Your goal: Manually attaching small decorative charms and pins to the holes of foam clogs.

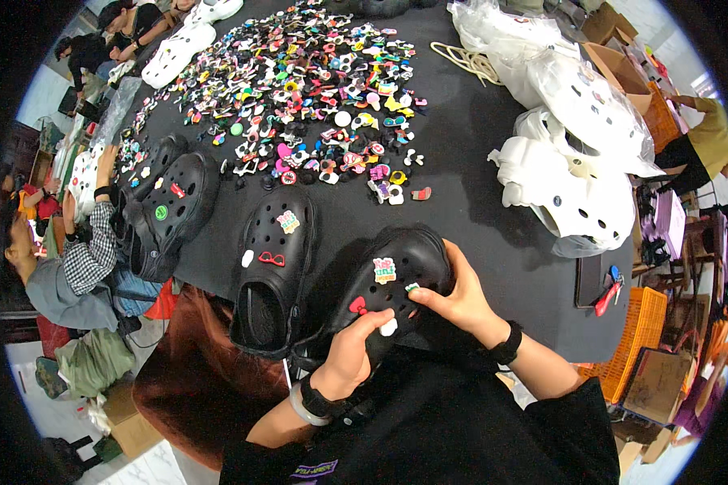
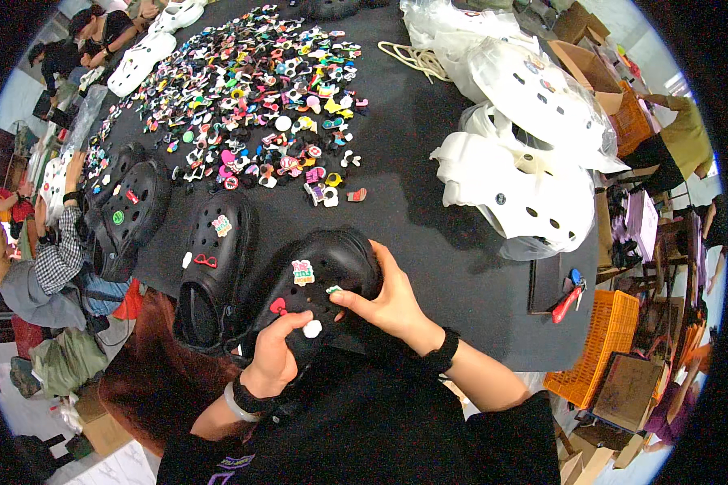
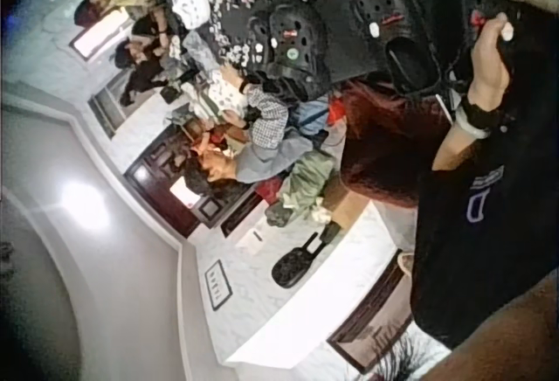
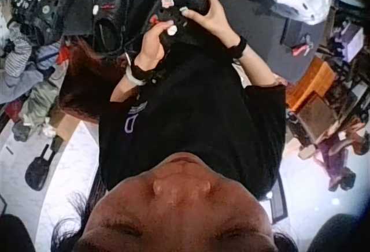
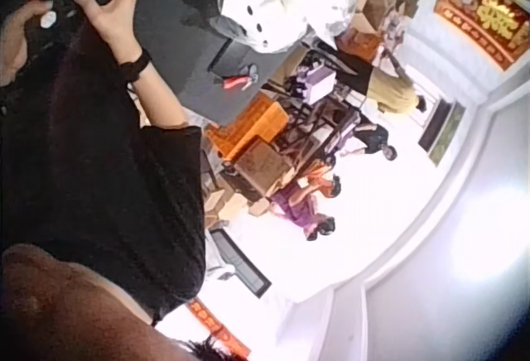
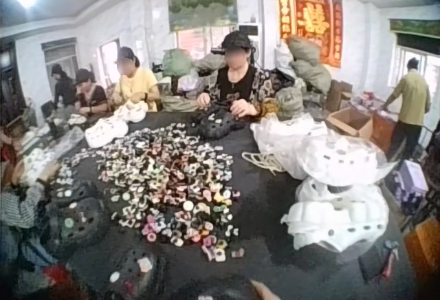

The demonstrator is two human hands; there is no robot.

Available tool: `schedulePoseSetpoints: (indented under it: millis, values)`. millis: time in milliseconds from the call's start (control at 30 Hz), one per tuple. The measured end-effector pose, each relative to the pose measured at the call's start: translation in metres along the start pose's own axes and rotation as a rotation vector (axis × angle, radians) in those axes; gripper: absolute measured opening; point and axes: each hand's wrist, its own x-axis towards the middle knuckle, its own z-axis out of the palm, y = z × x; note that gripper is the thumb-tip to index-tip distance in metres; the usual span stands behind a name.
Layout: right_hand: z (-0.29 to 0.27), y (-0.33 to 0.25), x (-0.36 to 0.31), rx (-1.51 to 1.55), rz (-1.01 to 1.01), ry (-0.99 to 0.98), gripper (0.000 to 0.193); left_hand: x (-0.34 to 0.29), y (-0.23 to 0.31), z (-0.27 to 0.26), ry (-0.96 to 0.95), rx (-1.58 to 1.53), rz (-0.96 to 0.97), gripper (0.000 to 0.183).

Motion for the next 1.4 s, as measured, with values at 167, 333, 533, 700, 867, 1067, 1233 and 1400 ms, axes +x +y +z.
schedulePoseSetpoints:
  millis: [167,333,533,700,867,1067,1233,1400]
  values:
    - [-0.015,-0.006,0.0,0.325,0.23,-0.144,0.073,-0.002,-0.004,0.008,0.025,-0.144,0.092,0.035]
    - [-0.016,-0.006,0.002,0.264,0.144,-0.244,0.074,-0.008,0.0,0.011,0.008,-0.164,0.12,0.036]
    - [-0.012,-0.001,0.002,0.261,0.121,-0.235,0.08,-0.008,0.001,0.011,-0.002,-0.214,0.124,0.033]
    - [-0.004,-0.002,-0.003,0.188,0.069,-0.144,0.082,-0.008,0.0,0.005,-0.107,-0.234,0.092,0.035]
    - [0.003,-0.004,-0.01,-0.013,-0.098,-0.044,0.08,-0.009,-0.005,0.002,-0.119,-0.211,0.107,0.035]
    - [0.007,0.0,-0.008,-0.053,-0.116,-0.001,0.08,-0.009,-0.007,0.001,-0.069,-0.129,0.126,0.035]
    - [-0.007,-0.003,0.003,0.119,-0.01,-0.112,0.083,-0.009,-0.006,0.005,-0.065,-0.17,0.121,0.034]
    - [-0.017,-0.009,0.007,0.343,0.191,-0.264,0.088,-0.008,-0.006,0.01,-0.031,-0.229,0.15,0.034]
